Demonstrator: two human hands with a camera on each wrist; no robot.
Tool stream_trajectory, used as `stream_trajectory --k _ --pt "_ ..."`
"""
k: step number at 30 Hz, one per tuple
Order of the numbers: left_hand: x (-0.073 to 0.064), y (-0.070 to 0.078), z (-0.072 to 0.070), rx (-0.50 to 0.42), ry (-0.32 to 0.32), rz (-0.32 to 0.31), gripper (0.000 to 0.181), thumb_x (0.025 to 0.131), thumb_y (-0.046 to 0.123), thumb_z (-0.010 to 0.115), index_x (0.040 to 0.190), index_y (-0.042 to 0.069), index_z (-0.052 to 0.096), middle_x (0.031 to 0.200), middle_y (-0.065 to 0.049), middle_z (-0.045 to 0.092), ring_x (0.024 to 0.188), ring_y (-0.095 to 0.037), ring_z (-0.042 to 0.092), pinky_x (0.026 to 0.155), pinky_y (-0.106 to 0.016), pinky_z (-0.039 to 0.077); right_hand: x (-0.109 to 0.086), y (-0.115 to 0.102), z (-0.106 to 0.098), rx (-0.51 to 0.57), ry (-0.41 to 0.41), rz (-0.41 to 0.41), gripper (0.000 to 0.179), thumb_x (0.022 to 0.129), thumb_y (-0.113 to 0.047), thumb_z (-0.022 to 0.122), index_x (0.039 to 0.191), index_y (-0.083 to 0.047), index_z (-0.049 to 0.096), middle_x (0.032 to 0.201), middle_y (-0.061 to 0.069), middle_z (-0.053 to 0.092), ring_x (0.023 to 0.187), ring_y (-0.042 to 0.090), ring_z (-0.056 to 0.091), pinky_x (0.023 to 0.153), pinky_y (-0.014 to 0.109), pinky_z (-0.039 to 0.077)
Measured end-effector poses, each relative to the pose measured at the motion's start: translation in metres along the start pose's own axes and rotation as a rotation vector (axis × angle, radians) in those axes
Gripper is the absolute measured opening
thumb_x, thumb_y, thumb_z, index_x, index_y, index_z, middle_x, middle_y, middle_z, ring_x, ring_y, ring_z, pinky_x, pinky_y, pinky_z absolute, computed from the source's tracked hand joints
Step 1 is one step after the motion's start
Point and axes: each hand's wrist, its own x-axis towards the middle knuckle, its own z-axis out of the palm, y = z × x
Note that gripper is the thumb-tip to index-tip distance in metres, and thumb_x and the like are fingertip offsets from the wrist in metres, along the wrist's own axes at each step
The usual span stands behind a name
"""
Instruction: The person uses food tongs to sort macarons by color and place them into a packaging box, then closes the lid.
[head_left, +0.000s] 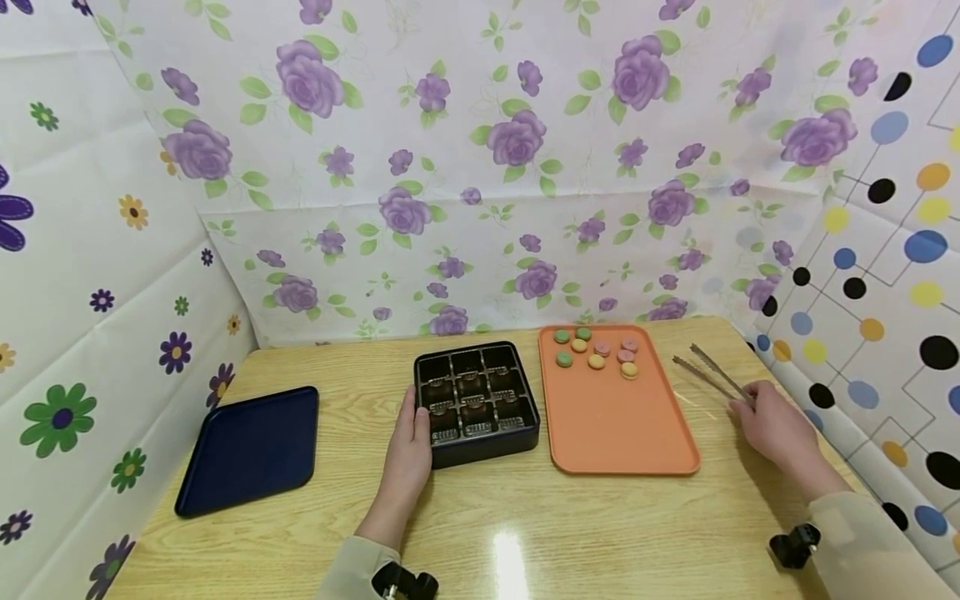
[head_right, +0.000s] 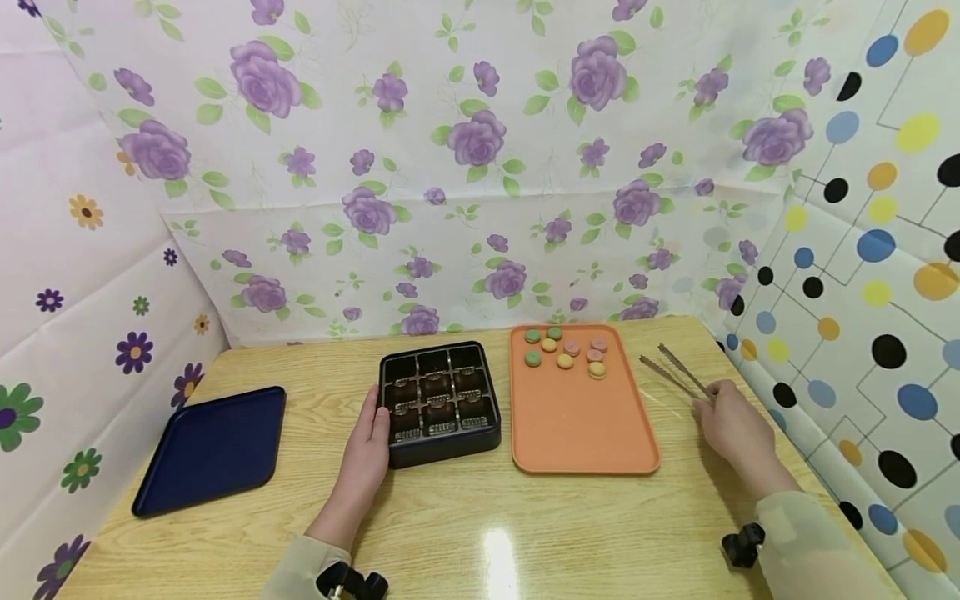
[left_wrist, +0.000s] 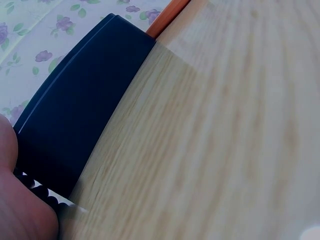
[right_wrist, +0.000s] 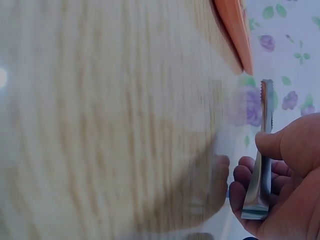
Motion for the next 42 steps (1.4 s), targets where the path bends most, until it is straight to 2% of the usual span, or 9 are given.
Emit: stream_trajectory --k 10,17,25,36,42 --pt "-0.001 0.001 -0.001 0.001 -0.003 0.006 0.062 0.124 0.036 0.031 0.18 0.02 0.009 0.184 -0.012 0.011 0.168 -0.041 0.011 0.132 -0.068 0.015 -0.007 -0.016 -0.003 0.037 0.024 -0.059 0.048 0.117 -0.026 0.056 0.135 0.019 0.051 0.119 0.038 0.065 0.095 0.046 0.069 0.077 0.061 0.055" --pt "-0.001 0.0 -0.001 0.003 -0.002 0.01 0.062 0.124 0.035 0.031 0.18 0.019 0.01 0.184 -0.013 0.011 0.168 -0.041 0.011 0.133 -0.067 0.015 -0.009 -0.027 -0.003 0.05 0.012 -0.084 0.053 0.117 -0.03 0.058 0.141 0.017 0.052 0.122 0.036 0.066 0.102 0.048 0.068 0.081 0.063 0.056" --pt "-0.001 0.001 0.0 0.003 0.001 0.009 0.062 0.124 0.034 0.032 0.18 0.018 0.01 0.184 -0.013 0.012 0.168 -0.04 0.011 0.133 -0.066 0.015 -0.01 -0.035 0.001 0.037 0.004 -0.127 0.048 0.114 -0.027 0.066 0.141 0.012 0.058 0.122 0.033 0.07 0.106 0.052 0.07 0.079 0.065 0.057" --pt "0.0 0.002 0.0 0.004 0.003 0.008 0.062 0.124 0.033 0.032 0.18 0.019 0.01 0.184 -0.012 0.012 0.168 -0.04 0.01 0.133 -0.067 0.015 -0.011 -0.043 0.001 0.011 -0.015 -0.163 0.034 0.111 -0.026 0.071 0.13 0.002 0.069 0.108 0.018 0.077 0.088 0.034 0.072 0.064 0.047 0.053" --pt "0.0 0.002 0.0 0.002 0.007 0.011 0.061 0.124 0.032 0.032 0.18 0.018 0.011 0.184 -0.012 0.012 0.168 -0.04 0.011 0.133 -0.066 0.015 -0.01 -0.043 0.004 0.024 -0.043 -0.153 0.035 0.113 -0.027 0.069 0.131 0.002 0.067 0.104 0.013 0.075 0.074 0.021 0.06 0.059 0.038 0.045"
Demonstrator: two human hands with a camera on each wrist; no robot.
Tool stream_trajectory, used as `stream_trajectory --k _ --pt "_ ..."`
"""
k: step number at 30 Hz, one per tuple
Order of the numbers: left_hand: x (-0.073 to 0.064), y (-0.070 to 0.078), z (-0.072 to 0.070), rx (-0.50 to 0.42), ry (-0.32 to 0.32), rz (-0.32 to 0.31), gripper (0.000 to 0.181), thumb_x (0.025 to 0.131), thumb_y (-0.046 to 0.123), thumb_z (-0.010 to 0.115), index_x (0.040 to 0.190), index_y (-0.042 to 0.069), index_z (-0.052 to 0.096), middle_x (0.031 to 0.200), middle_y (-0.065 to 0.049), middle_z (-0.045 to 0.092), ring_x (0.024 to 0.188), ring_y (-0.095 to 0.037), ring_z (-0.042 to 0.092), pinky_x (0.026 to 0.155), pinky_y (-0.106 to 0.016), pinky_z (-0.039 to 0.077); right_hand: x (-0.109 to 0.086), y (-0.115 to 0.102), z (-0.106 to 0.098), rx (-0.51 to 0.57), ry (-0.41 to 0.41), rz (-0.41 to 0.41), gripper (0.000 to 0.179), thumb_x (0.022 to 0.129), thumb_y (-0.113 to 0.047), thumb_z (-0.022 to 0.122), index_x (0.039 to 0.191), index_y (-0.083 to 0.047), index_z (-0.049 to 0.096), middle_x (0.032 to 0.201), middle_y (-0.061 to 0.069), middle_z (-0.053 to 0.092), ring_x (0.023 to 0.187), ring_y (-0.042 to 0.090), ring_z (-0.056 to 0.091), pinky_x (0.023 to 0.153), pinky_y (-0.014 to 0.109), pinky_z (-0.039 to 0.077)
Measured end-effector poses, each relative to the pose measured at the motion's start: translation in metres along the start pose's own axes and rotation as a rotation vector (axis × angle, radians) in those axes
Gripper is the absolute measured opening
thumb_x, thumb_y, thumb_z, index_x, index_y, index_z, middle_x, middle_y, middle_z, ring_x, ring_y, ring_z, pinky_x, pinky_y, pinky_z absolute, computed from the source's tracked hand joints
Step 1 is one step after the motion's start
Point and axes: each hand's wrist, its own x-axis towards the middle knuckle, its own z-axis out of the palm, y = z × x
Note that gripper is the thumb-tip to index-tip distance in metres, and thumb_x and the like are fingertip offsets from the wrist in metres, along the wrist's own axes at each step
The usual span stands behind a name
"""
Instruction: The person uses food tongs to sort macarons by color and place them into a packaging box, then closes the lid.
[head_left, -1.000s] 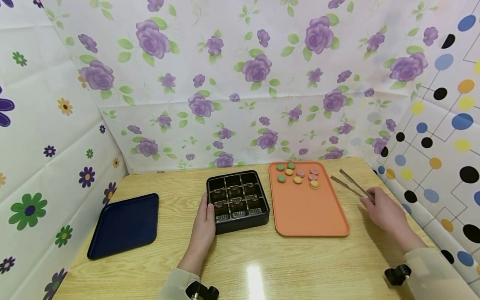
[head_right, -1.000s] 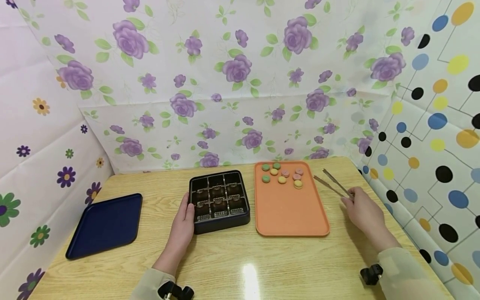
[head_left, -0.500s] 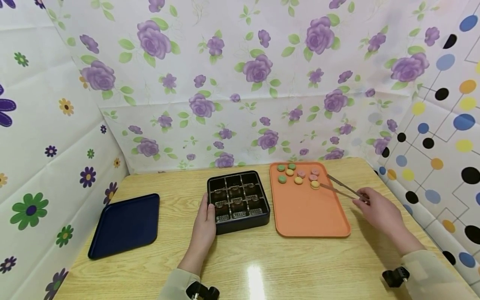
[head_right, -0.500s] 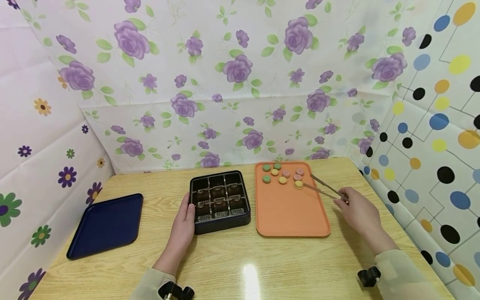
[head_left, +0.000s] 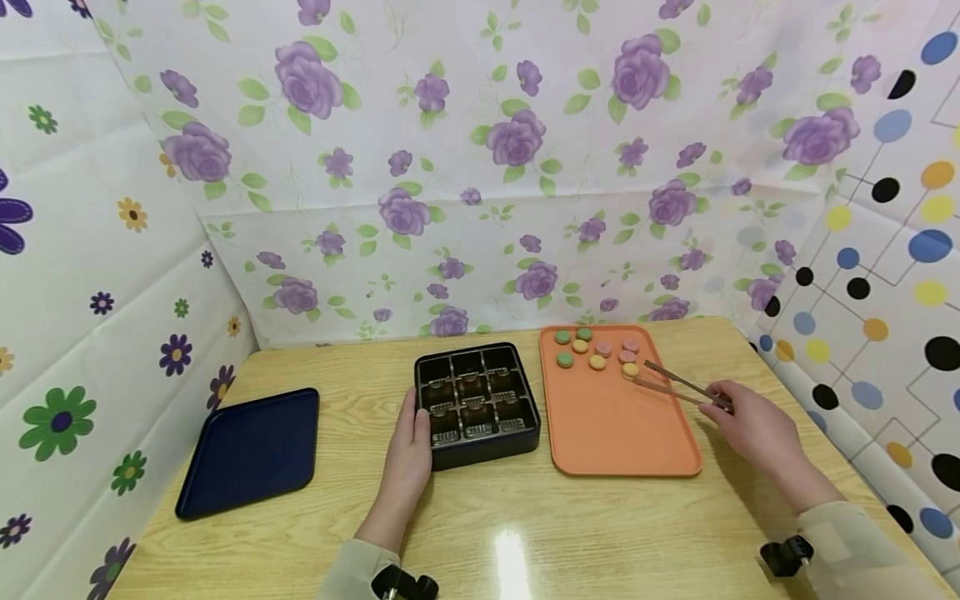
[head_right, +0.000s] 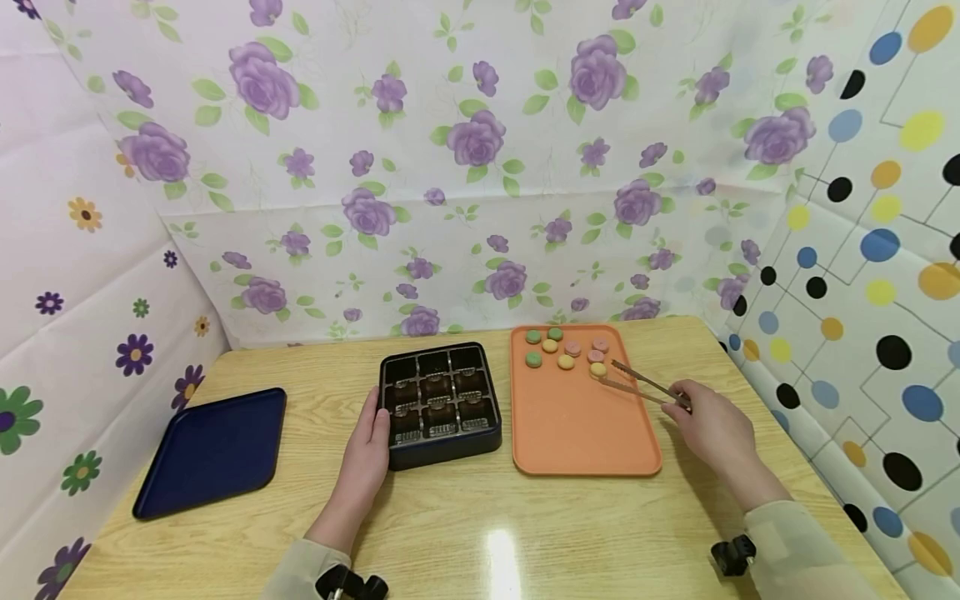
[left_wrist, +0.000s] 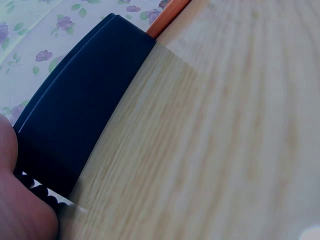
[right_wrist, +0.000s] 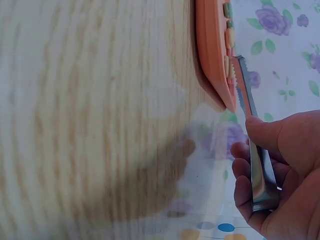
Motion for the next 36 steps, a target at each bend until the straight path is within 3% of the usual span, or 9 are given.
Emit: stream_trajectory --k 4,27,36 --pt "0.0 -0.001 0.0 -0.002 0.003 0.003 0.061 0.124 0.032 0.032 0.18 0.017 0.011 0.184 -0.012 0.013 0.168 -0.039 0.012 0.133 -0.065 0.016 0.001 0.002 0.003 0.006 -0.008 -0.003 0.033 0.113 -0.028 0.068 0.13 0.001 0.067 0.101 0.01 0.074 0.07 0.02 0.055 0.058 0.036 0.042" --pt "0.0 -0.003 0.0 -0.01 0.005 0.004 0.061 0.124 0.032 0.032 0.18 0.018 0.012 0.184 -0.011 0.013 0.168 -0.038 0.012 0.134 -0.065 0.016 0.011 -0.007 0.008 -0.044 0.006 -0.016 0.029 0.111 -0.025 0.071 0.126 -0.001 0.07 0.101 0.011 0.076 0.075 0.02 0.063 0.059 0.039 0.048" --pt "0.001 -0.004 0.001 -0.022 0.004 0.006 0.06 0.124 0.033 0.03 0.18 0.019 0.013 0.184 -0.01 0.014 0.168 -0.038 0.013 0.134 -0.063 0.016 0.012 -0.011 0.01 -0.036 -0.009 -0.009 0.027 0.112 -0.024 0.068 0.126 0.0 0.069 0.097 0.008 0.074 0.07 0.019 0.059 0.058 0.038 0.045"
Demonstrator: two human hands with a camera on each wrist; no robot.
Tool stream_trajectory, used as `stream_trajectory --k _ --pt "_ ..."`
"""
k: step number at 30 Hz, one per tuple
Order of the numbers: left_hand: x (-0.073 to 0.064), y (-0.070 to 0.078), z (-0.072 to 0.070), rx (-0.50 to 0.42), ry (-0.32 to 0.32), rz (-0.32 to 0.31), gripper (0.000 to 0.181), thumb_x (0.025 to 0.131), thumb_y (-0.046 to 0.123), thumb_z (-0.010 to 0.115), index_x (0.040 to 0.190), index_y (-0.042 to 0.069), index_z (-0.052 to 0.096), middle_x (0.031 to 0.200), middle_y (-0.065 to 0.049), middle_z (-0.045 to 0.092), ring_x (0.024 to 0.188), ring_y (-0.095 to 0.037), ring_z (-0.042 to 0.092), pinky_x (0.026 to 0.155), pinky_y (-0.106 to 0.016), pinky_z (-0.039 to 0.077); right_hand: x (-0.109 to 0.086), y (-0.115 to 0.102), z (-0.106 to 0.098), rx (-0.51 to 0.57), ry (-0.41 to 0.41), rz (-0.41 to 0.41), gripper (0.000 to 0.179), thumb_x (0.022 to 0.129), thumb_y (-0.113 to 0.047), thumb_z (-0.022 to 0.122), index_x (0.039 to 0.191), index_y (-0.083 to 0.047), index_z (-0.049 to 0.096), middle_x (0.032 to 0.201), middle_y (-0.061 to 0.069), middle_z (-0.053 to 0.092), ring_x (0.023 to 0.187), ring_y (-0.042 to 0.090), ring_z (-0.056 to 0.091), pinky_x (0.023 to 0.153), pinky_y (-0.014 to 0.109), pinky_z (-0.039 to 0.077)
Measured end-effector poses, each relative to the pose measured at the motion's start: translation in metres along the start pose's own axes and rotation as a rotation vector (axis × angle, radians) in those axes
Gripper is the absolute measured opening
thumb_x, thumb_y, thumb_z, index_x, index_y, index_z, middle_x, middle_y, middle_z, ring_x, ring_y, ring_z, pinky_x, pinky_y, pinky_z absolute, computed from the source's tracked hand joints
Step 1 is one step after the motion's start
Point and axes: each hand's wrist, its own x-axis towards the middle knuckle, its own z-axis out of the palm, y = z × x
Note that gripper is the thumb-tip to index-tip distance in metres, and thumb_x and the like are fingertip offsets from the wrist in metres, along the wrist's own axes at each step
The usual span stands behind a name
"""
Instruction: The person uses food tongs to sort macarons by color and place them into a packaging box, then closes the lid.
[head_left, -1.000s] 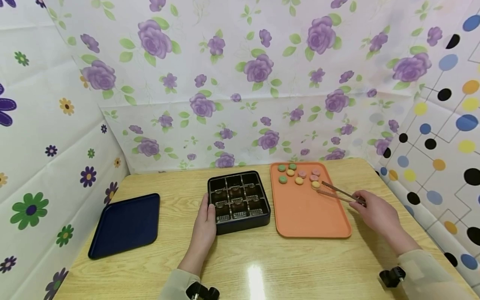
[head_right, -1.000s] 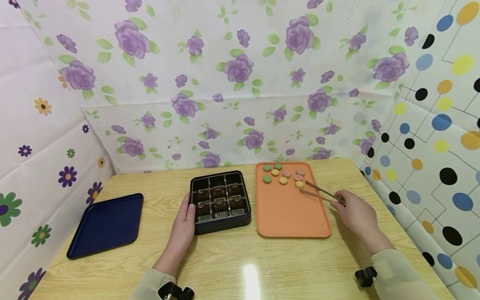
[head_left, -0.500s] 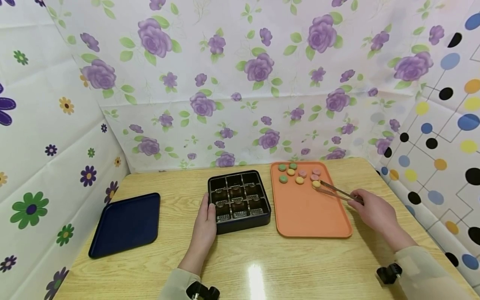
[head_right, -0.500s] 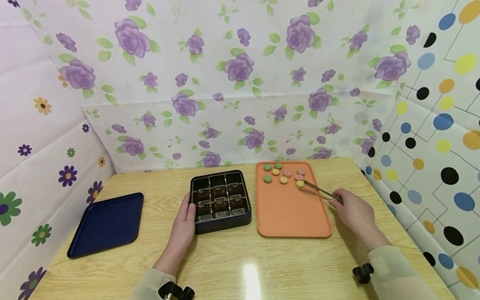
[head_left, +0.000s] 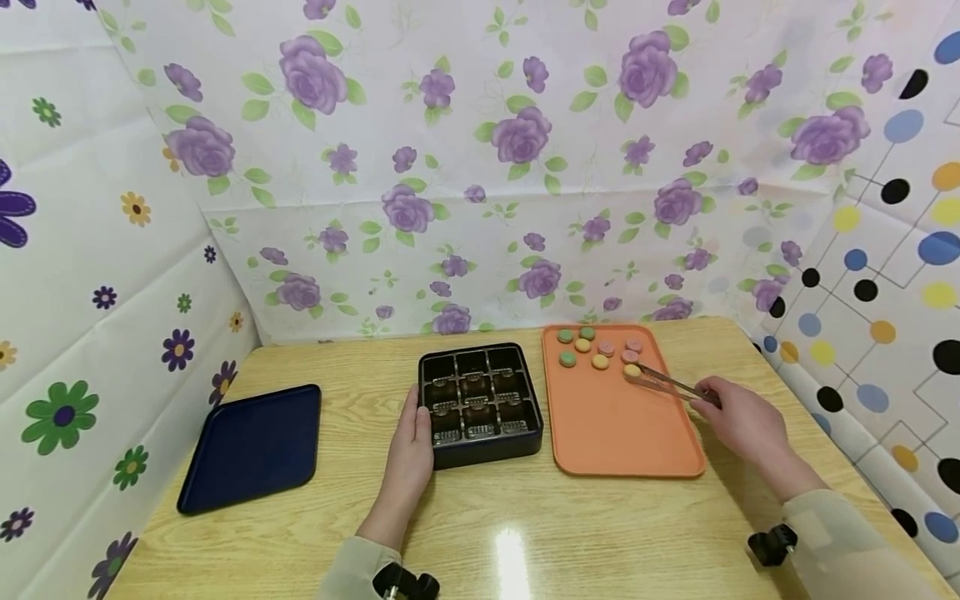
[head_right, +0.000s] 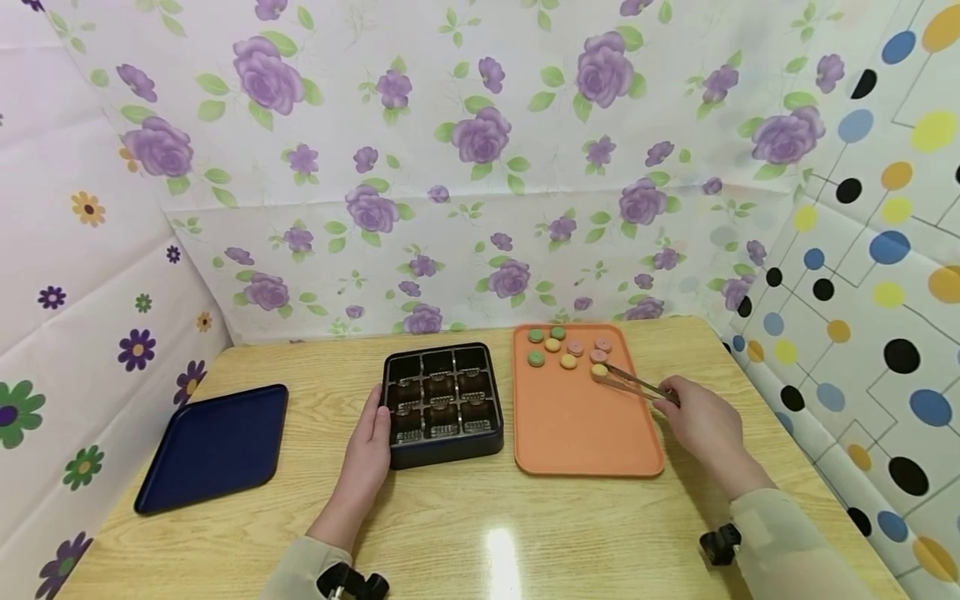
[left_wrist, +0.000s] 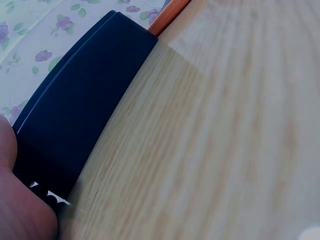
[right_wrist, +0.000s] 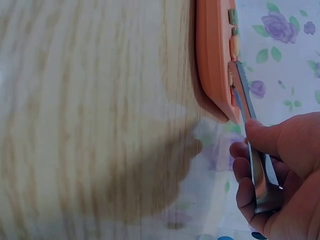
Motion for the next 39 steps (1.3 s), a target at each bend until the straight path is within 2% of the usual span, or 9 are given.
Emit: stream_trajectory --k 18,26,39 --pt "0.001 0.002 -0.002 0.02 0.007 0.003 0.06 0.124 0.033 0.031 0.18 0.017 0.014 0.184 -0.009 0.014 0.168 -0.037 0.013 0.134 -0.062 0.015 0.001 -0.007 -0.003 0.002 -0.007 0.003 0.028 0.113 -0.024 0.068 0.126 0.0 0.07 0.094 0.007 0.073 0.068 0.019 0.057 0.056 0.038 0.043" --pt "-0.001 0.002 -0.001 0.018 0.001 -0.008 0.06 0.124 0.032 0.03 0.18 0.019 0.013 0.184 -0.008 0.013 0.168 -0.037 0.013 0.134 -0.063 0.015 0.003 -0.01 0.002 -0.012 -0.008 0.006 0.024 0.113 -0.024 0.067 0.122 -0.002 0.07 0.085 0.003 0.069 0.064 0.019 0.055 0.054 0.037 0.041" --pt "0.0 0.003 -0.001 0.018 0.004 -0.01 0.06 0.124 0.033 0.031 0.18 0.02 0.014 0.184 -0.008 0.014 0.168 -0.038 0.014 0.134 -0.062 0.015 0.004 -0.014 0.005 -0.029 0.05 0.0 0.025 0.112 -0.023 0.069 0.121 0.0 0.072 0.096 0.011 0.075 0.071 0.022 0.063 0.056 0.04 0.046"
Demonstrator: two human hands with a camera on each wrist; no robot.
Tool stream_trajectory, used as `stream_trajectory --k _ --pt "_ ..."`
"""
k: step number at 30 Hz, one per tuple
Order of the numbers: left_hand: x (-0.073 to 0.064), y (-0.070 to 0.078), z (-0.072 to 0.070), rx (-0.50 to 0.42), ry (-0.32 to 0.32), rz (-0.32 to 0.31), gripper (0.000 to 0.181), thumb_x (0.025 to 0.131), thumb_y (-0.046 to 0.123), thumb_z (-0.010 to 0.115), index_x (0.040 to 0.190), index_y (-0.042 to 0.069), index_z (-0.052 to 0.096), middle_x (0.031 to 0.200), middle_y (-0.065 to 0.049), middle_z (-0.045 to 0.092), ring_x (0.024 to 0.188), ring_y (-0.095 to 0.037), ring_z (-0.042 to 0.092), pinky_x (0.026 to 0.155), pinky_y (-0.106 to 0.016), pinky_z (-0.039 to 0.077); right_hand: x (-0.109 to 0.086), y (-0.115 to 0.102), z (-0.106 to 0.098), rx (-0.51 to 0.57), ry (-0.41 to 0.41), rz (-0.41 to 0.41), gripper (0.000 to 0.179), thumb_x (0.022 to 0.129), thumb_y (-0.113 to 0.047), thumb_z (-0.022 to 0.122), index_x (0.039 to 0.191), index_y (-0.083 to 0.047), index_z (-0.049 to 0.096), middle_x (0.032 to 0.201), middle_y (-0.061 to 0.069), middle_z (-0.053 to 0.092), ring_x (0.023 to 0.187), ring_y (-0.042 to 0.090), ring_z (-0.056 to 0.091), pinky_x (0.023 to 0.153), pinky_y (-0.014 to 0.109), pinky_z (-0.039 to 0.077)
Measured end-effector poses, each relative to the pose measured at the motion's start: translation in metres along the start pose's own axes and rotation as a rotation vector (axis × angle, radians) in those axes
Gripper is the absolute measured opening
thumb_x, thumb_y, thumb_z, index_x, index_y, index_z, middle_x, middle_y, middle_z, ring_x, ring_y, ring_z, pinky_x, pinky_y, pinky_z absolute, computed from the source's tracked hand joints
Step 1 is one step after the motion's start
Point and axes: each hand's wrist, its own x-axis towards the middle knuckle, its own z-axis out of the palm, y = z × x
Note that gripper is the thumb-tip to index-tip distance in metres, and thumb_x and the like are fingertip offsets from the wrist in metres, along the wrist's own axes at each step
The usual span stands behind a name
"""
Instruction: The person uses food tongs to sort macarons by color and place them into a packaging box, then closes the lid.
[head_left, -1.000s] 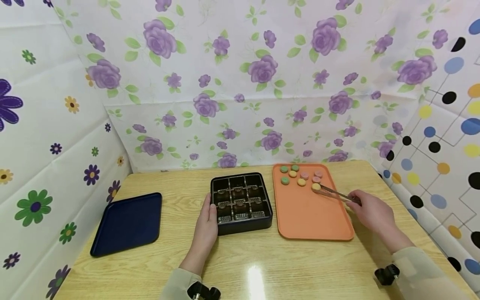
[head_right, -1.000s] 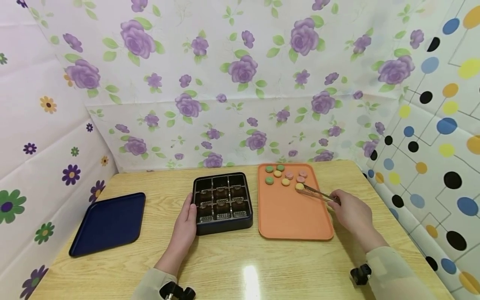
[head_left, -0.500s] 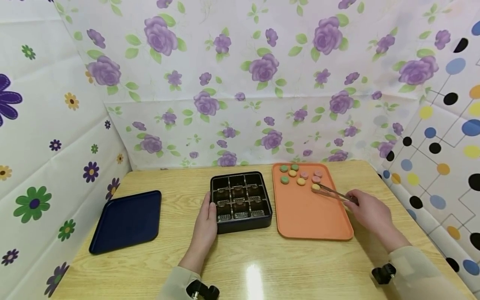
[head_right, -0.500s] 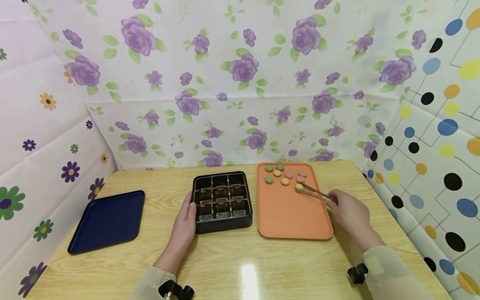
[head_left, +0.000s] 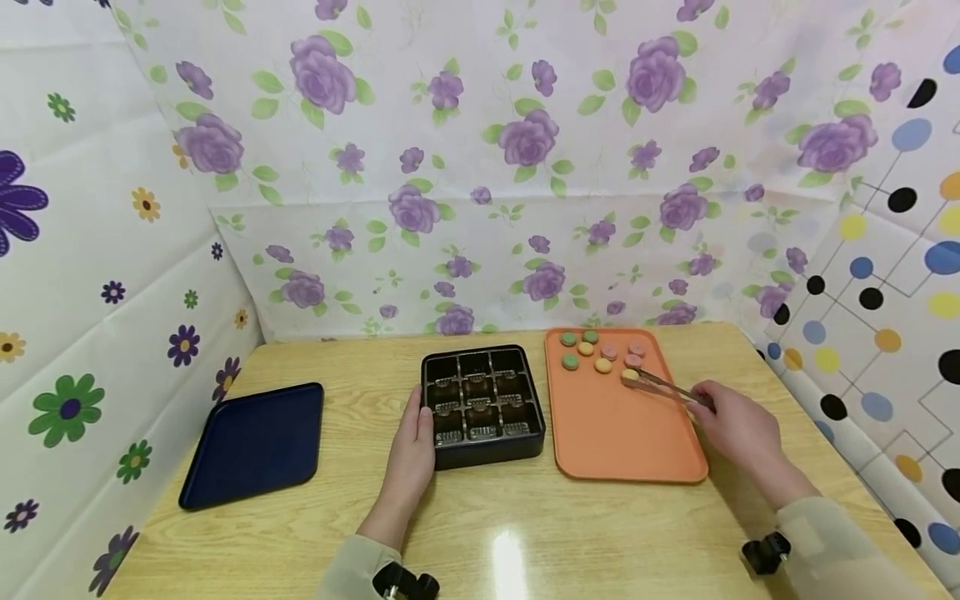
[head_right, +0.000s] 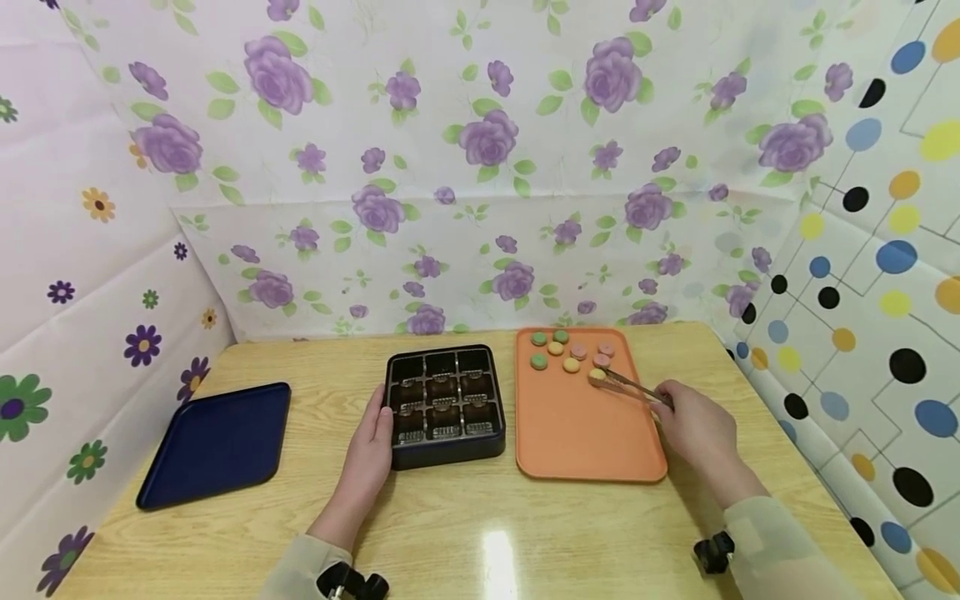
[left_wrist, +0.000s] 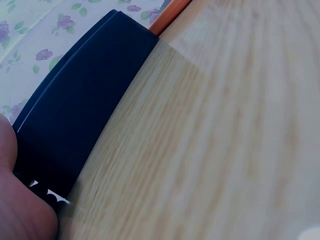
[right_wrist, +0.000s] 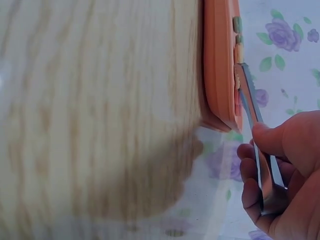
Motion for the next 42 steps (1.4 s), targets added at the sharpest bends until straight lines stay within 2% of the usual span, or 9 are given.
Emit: stream_trajectory --k 5,10,23,32,42 --pt "-0.001 0.001 0.001 -0.007 0.003 0.003 0.06 0.124 0.032 0.032 0.18 0.019 0.014 0.184 -0.009 0.015 0.168 -0.038 0.014 0.134 -0.063 0.015 -0.001 0.002 0.002 -0.002 0.027 -0.004 0.025 0.111 -0.023 0.071 0.121 0.0 0.072 0.099 0.014 0.077 0.073 0.025 0.067 0.056 0.042 0.048" --pt "-0.001 0.002 0.0 -0.006 0.007 0.006 0.06 0.124 0.031 0.032 0.18 0.017 0.015 0.184 -0.01 0.016 0.168 -0.039 0.015 0.134 -0.063 0.016 0.0 0.003 0.004 -0.002 0.005 0.002 0.027 0.111 -0.024 0.071 0.122 0.0 0.072 0.102 0.016 0.077 0.076 0.027 0.068 0.058 0.044 0.05" --pt "-0.001 0.001 0.0 -0.013 0.003 0.004 0.06 0.124 0.031 0.032 0.18 0.017 0.015 0.184 -0.009 0.015 0.168 -0.037 0.014 0.134 -0.062 0.016 0.002 -0.001 0.003 -0.018 0.003 0.003 0.022 0.111 -0.022 0.07 0.118 -0.002 0.072 0.096 0.013 0.076 0.073 0.025 0.066 0.057 0.044 0.049" --pt "0.0 0.0 0.0 -0.008 0.003 0.006 0.06 0.124 0.031 0.031 0.18 0.017 0.014 0.184 -0.009 0.015 0.168 -0.037 0.014 0.134 -0.062 0.016 0.001 -0.005 0.002 -0.014 0.046 -0.007 0.029 0.111 -0.024 0.07 0.126 0.0 0.072 0.109 0.021 0.077 0.082 0.035 0.072 0.062 0.052 0.055" --pt "-0.002 0.002 0.0 -0.011 0.002 0.003 0.06 0.124 0.032 0.031 0.18 0.018 0.014 0.184 -0.009 0.015 0.168 -0.037 0.014 0.134 -0.062 0.015 0.001 -0.025 -0.005 0.014 0.071 -0.029 0.032 0.112 -0.028 0.068 0.132 -0.002 0.072 0.121 0.023 0.077 0.096 0.042 0.074 0.073 0.06 0.057"
